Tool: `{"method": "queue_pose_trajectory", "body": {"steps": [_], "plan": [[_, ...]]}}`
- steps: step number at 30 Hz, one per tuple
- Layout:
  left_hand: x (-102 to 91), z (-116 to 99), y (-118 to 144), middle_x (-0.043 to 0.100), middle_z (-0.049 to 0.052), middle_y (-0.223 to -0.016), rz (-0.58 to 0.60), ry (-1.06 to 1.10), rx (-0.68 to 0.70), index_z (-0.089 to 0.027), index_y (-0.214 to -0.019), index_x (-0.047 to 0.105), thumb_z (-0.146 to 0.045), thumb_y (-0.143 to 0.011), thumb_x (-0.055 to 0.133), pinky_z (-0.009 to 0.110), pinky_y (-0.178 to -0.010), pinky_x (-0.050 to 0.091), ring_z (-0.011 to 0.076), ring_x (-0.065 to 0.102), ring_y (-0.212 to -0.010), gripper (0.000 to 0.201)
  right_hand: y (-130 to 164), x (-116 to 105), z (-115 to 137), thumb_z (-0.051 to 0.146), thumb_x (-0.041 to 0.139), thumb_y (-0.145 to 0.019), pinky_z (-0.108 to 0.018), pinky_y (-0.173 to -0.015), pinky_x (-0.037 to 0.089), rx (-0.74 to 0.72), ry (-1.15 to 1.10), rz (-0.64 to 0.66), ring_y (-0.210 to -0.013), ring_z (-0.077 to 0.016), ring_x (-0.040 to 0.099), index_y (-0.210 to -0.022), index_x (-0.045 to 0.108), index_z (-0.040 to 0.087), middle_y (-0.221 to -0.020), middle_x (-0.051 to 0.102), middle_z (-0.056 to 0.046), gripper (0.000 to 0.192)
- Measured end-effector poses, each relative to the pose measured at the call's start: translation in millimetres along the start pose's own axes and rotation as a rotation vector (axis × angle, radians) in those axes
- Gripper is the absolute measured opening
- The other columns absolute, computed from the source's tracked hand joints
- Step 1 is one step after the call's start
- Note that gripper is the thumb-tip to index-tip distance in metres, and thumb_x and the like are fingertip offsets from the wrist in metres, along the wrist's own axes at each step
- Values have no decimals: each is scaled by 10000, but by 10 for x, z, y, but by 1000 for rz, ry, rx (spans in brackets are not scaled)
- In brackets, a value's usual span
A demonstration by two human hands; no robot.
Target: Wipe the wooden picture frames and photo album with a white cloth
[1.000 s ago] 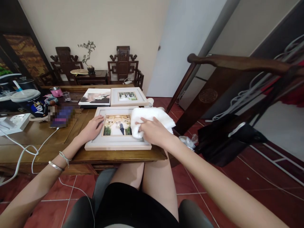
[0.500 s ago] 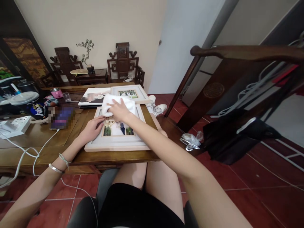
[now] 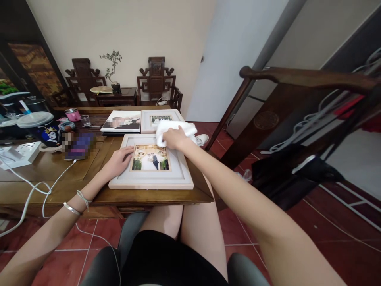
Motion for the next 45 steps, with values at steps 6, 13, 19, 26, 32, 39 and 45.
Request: {"method": "queue_pose_trajectory", "body": {"steps": [6,13,19,26,32,39,45], "plan": [[2,-6,-9,662,135,-1304,8,-8,-7,-111,-1206,683,-146,-918,455,402,-1121,442,251,600,-1257,369,350,48,-194,2,430,-799,-371,-887,422,-18,11,47,-1079,-297,628,-1070,737,121,-1203,653,-200,427],[-30,-43,-3,672,93,-1297,0,25,-5,-175,-1191,690,-151,-916,444,422,-1113,451,252,614,-1235,370,994,-25,13,-47,453,-692,-320,-816,448,-197,-54,94,-971,-284,668,-875,760,125,-908,732,-152,397],[-30,-34,1,660,92,-1316,-2,17,-11,-182,-1199,686,-160,-910,462,435,-1118,446,256,605,-1249,366,1350,-134,-53,-25,477,-658,-266,-806,471,-294,-313,59,-972,-237,652,-977,752,229,-960,738,-56,492],[-39,-32,-4,654,109,-1323,4,-1,-12,-157,-1205,679,-185,-923,449,422,-1115,446,256,603,-1251,364,877,-42,-158,-53,451,-737,-306,-784,440,-139,-175,-237,-1002,-259,627,-1173,671,145,-1290,629,-152,527],[-30,-8,-12,653,134,-1320,10,-14,-10,-124,-1204,680,-203,-923,450,428,-1116,445,262,600,-1256,372,383,142,35,-3,476,-810,-382,-969,382,-165,-57,-285,-1130,-291,587,-1210,667,114,-1324,585,-189,459],[-18,-3,-21,658,114,-1317,8,-3,-16,-161,-1184,694,-188,-918,462,440,-1118,441,268,604,-1251,355,675,199,228,-42,446,-750,-368,-918,380,-283,-39,-141,-1057,-293,613,-1127,701,100,-1141,659,-194,477],[-24,-34,-11,662,105,-1312,-3,18,-6,-161,-1186,693,-169,-906,458,421,-1115,446,258,610,-1243,365,1411,-21,366,-62,462,-691,-281,-770,416,-342,-159,67,-956,-259,649,-1041,730,171,-953,704,-119,499]]}}
Point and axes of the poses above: each hand's wrist, its own y-axis away from the middle knuckle, its own x-axis out of the palm, z = x × y, the point moved 4 cm from there along -y, towards the middle knuckle
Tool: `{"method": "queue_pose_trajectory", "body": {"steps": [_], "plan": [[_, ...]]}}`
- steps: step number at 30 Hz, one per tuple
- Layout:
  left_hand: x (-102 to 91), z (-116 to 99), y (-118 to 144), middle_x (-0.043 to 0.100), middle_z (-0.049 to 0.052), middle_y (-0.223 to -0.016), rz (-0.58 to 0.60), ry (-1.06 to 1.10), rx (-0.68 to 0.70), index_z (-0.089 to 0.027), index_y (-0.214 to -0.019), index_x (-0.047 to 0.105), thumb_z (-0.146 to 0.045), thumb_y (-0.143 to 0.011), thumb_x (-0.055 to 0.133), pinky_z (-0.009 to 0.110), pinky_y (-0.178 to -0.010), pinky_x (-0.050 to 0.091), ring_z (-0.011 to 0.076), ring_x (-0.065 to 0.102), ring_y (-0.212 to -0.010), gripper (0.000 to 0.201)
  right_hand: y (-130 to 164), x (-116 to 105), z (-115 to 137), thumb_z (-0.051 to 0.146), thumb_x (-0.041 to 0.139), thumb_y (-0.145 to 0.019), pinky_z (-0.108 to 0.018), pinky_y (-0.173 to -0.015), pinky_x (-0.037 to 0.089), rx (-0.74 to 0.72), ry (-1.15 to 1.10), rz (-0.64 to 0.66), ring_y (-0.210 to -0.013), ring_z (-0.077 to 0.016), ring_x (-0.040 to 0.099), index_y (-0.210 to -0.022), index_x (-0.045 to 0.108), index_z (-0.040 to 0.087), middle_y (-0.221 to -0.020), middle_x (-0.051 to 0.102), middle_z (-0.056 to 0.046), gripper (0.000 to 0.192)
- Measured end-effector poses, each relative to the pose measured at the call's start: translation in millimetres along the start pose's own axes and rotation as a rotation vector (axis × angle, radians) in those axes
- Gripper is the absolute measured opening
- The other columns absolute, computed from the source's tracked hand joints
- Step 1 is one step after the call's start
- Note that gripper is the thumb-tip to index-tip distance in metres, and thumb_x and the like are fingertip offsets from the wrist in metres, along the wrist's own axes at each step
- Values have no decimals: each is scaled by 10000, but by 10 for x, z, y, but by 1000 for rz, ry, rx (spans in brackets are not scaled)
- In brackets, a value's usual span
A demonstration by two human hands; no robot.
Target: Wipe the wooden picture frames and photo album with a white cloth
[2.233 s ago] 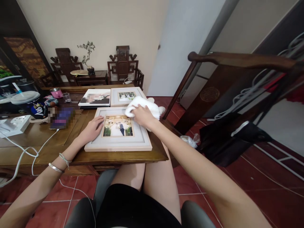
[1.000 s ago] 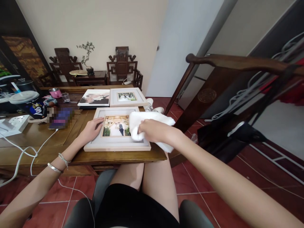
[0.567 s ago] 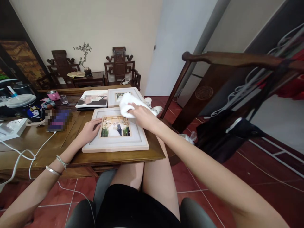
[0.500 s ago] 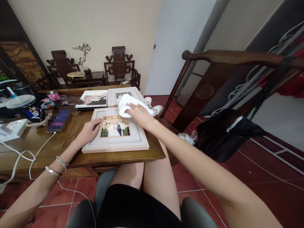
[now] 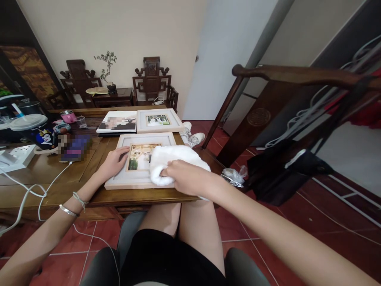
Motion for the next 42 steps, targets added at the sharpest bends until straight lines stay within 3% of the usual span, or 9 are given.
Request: {"method": "queue_pose_trajectory", "body": {"steps": [6,11,14,18,22,28,33,38,42], "plan": [[-14,-17,10,661,113,-1312,2,-12,-8,-157,-1193,687,-175,-911,457,426,-1110,450,265,610,-1240,364,98,69,74,-48,471,-703,-295,-789,444,50,-81,-21,-948,-257,652,-1133,692,193,-1021,689,-118,540],[-7,2,13,670,107,-1299,5,-11,3,-167,-1185,692,-181,-916,451,432,-1112,446,258,614,-1237,360,-414,187,-328,-36,469,-746,-376,-967,418,174,3,-270,-1191,-303,568,-1288,618,139,-1456,479,-200,589],[5,25,10,673,102,-1296,6,-21,1,-172,-1182,692,-179,-916,451,420,-1113,446,246,615,-1237,359,-741,158,-562,-29,468,-773,-425,-1042,365,198,47,-353,-1281,-313,502,-1295,609,106,-1475,461,-220,557],[10,35,8,661,113,-1312,11,-26,-6,-162,-1199,684,-182,-920,451,421,-1116,440,251,608,-1245,363,-964,134,-623,-21,475,-781,-493,-1059,330,138,132,-302,-1358,-343,408,-1233,647,109,-1464,490,-207,501],[9,25,8,656,111,-1319,14,-18,-14,-155,-1205,683,-177,-919,456,412,-1122,437,252,600,-1256,366,-821,119,-430,-47,445,-763,-483,-1031,349,76,166,-216,-1285,-343,483,-1189,678,110,-1409,541,-211,511],[14,15,17,658,109,-1316,11,-13,-24,-146,-1210,678,-171,-922,447,411,-1132,426,245,598,-1258,370,-198,-19,0,-68,440,-724,-318,-809,448,18,58,18,-981,-280,655,-1093,738,163,-1011,714,-149,527],[2,-2,22,667,95,-1305,4,-9,-13,-172,-1192,689,-156,-917,452,411,-1118,444,246,608,-1243,364,125,-63,222,-63,449,-702,-310,-840,459,-7,-5,38,-1019,-273,653,-1043,736,186,-1047,718,-135,511],[13,10,14,655,112,-1322,16,-20,-1,-145,-1219,673,-156,-915,446,407,-1120,440,248,595,-1261,380,-24,98,114,-60,429,-716,-367,-940,454,26,-51,-36,-1172,-296,599,-1183,686,170,-1282,629,-174,580],[26,33,8,653,124,-1321,14,-22,-12,-130,-1215,676,-163,-913,449,403,-1127,430,251,597,-1259,379,-425,216,-174,-54,439,-723,-452,-1114,327,35,-43,-225,-1377,-314,421,-1271,632,121,-1491,454,-204,606]]}}
Point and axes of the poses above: each hand's wrist, its own y-axis away from the middle knuckle, its own x-axis out of the palm, z = x × y, the point moved 4 cm from there along -y, towards the middle knuckle
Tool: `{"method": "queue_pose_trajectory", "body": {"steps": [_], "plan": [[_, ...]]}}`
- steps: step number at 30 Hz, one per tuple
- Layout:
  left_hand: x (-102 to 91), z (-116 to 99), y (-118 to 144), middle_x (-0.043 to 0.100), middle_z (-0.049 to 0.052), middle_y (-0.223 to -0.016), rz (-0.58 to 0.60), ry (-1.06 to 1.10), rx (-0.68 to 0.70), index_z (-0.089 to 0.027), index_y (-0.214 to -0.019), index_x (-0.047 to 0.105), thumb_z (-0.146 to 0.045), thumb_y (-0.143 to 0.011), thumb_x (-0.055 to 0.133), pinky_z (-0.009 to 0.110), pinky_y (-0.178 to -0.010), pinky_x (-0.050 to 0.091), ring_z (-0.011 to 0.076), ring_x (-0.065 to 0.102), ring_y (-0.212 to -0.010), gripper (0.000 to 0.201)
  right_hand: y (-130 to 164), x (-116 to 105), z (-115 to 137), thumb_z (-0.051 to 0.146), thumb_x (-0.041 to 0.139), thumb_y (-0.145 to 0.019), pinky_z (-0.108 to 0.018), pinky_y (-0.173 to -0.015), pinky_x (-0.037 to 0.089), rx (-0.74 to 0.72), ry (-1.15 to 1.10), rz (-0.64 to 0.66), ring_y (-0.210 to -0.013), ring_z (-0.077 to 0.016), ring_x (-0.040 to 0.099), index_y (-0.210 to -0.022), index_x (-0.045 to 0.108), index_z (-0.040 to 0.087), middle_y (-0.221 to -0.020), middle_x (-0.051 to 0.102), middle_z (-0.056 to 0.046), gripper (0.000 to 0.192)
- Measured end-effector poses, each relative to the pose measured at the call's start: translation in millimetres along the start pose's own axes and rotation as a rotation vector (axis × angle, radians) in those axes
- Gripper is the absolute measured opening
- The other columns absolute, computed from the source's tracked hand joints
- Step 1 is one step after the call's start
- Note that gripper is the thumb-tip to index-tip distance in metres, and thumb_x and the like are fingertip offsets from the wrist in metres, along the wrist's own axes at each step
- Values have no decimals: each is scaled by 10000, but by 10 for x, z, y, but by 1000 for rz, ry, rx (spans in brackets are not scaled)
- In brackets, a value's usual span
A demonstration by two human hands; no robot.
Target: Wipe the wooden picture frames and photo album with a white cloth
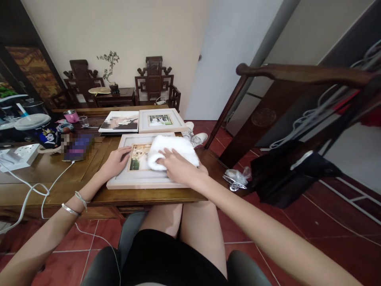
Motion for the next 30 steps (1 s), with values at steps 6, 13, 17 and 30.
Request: {"method": "queue_pose_trajectory", "body": {"steps": [6,13,17,30], "plan": [[-17,-4,2,663,107,-1309,-9,0,-2,-168,-1199,688,-173,-913,463,434,-1113,443,262,612,-1240,364,-621,68,-318,-15,451,-780,-512,-1126,288,89,79,-116,-1410,-345,350,-1267,624,74,-1530,412,-209,524],[-16,-23,-5,661,116,-1310,-7,11,4,-148,-1198,687,-179,-916,453,417,-1115,443,260,609,-1243,367,-412,30,-86,-55,417,-757,-519,-1078,324,6,96,14,-1376,-362,392,-1235,654,89,-1510,446,-207,553],[-16,-22,3,664,113,-1307,-15,6,6,-146,-1204,683,-158,-909,458,419,-1116,446,258,607,-1246,371,70,-154,209,-66,428,-727,-365,-949,426,-47,-21,187,-1162,-291,594,-1141,705,139,-1246,654,-170,539],[3,0,5,652,137,-1318,3,12,24,-115,-1227,667,-161,-917,441,408,-1128,429,253,592,-1263,387,-64,34,197,-56,405,-741,-481,-1102,330,-32,-87,-38,-1402,-327,396,-1302,607,89,-1480,468,-231,614]]}}
Point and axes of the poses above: each hand's wrist, its own y-axis away from the middle knuckle, its own x-axis out of the palm, z = x × y, the point moved 4 cm from there along -y, towards the middle knuckle
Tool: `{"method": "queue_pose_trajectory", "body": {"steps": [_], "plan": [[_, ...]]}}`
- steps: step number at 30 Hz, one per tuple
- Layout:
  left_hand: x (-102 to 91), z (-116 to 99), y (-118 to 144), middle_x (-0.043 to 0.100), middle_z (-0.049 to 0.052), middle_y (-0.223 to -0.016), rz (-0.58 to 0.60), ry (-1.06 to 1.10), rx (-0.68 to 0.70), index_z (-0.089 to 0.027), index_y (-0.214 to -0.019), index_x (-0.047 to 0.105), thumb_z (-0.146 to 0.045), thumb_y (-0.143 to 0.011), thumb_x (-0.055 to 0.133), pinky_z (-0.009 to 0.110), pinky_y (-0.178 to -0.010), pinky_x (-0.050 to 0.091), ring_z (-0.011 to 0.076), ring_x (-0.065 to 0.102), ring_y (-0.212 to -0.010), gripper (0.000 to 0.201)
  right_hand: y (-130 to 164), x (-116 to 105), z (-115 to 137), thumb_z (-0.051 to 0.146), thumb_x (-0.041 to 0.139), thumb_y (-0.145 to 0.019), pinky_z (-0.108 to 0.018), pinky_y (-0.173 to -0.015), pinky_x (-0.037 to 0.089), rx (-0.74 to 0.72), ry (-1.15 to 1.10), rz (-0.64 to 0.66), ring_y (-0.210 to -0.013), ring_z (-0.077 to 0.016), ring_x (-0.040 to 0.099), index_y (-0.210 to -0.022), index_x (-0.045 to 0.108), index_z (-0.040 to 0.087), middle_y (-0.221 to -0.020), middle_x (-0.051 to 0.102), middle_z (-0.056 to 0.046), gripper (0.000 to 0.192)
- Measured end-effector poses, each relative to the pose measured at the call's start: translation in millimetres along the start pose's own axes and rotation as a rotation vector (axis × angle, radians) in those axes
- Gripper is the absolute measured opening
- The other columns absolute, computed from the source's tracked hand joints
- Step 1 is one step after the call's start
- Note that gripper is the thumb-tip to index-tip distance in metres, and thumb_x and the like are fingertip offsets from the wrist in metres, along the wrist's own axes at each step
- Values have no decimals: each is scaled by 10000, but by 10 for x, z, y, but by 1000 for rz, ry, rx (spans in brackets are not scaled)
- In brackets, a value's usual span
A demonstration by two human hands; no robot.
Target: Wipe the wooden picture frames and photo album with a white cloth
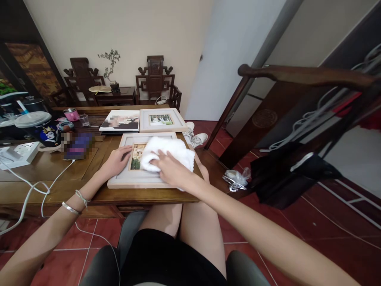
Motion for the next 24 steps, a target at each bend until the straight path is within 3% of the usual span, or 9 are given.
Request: {"method": "queue_pose_trajectory", "body": {"steps": [2,5,9,12,14,16,18,21,24], "plan": [[0,5,1,644,147,-1327,5,-4,6,-107,-1231,665,-177,-925,440,412,-1128,430,260,589,-1266,386,-229,55,-214,-48,418,-748,-514,-1132,281,17,65,-78,-1442,-337,327,-1301,605,73,-1528,416,-221,596],[-1,7,-1,649,136,-1323,-2,-10,5,-131,-1214,677,-189,-929,448,420,-1120,440,262,597,-1256,370,-533,86,-436,-27,434,-771,-556,-1135,254,41,144,-95,-1460,-345,284,-1299,606,75,-1552,394,-195,565],[3,8,-7,655,121,-1318,-12,-9,-9,-146,-1197,685,-184,-921,457,420,-1119,442,257,606,-1246,360,-684,98,-452,-16,447,-767,-599,-1105,267,45,205,-41,-1453,-377,270,-1292,620,110,-1583,358,-147,567],[5,8,-6,657,115,-1317,-18,-4,-4,-154,-1193,685,-179,-918,456,441,-1114,446,257,610,-1242,359,-542,42,-299,-36,421,-754,-551,-1070,326,9,193,25,-1405,-361,358,-1254,645,107,-1483,493,-184,566],[4,9,-3,657,127,-1314,-17,-1,1,-138,-1198,683,-181,-917,453,436,-1116,446,257,608,-1244,365,-356,-65,-154,-46,404,-754,-462,-1012,393,-18,140,116,-1298,-328,495,-1222,669,111,-1282,642,-199,560],[1,9,1,659,128,-1311,-18,0,1,-132,-1206,678,-180,-917,449,428,-1117,445,254,604,-1249,373,-134,-212,17,-42,406,-758,-360,-907,446,-62,60,261,-1116,-286,621,-1160,708,137,-1073,714,-163,534],[-5,4,5,664,111,-1308,-23,5,0,-154,-1211,677,-170,-912,450,431,-1116,447,248,605,-1249,376,78,-380,190,-23,434,-760,-310,-818,459,-95,6,371,-975,-260,661,-1094,735,166,-962,721,-124,487],[-15,-8,9,670,108,-1298,-25,8,-6,-162,-1206,681,-161,-908,454,431,-1114,449,250,606,-1248,375,289,-538,387,-10,466,-756,-286,-772,464,-86,-27,411,-956,-255,661,-1078,743,188,-976,718,-114,469],[-20,-17,10,669,128,-1294,-21,6,-7,-138,-1201,685,-165,-911,451,414,-1115,447,258,604,-1249,374,332,-462,463,-23,451,-755,-306,-796,479,-66,-41,374,-1019,-276,665,-1131,725,181,-1111,706,-149,508]]}}
Point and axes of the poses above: each hand's wrist, its own y-axis away from the middle knuckle, its own x-axis out of the palm, z = x × y, the point moved 4 cm from there along -y, towards the middle knuckle
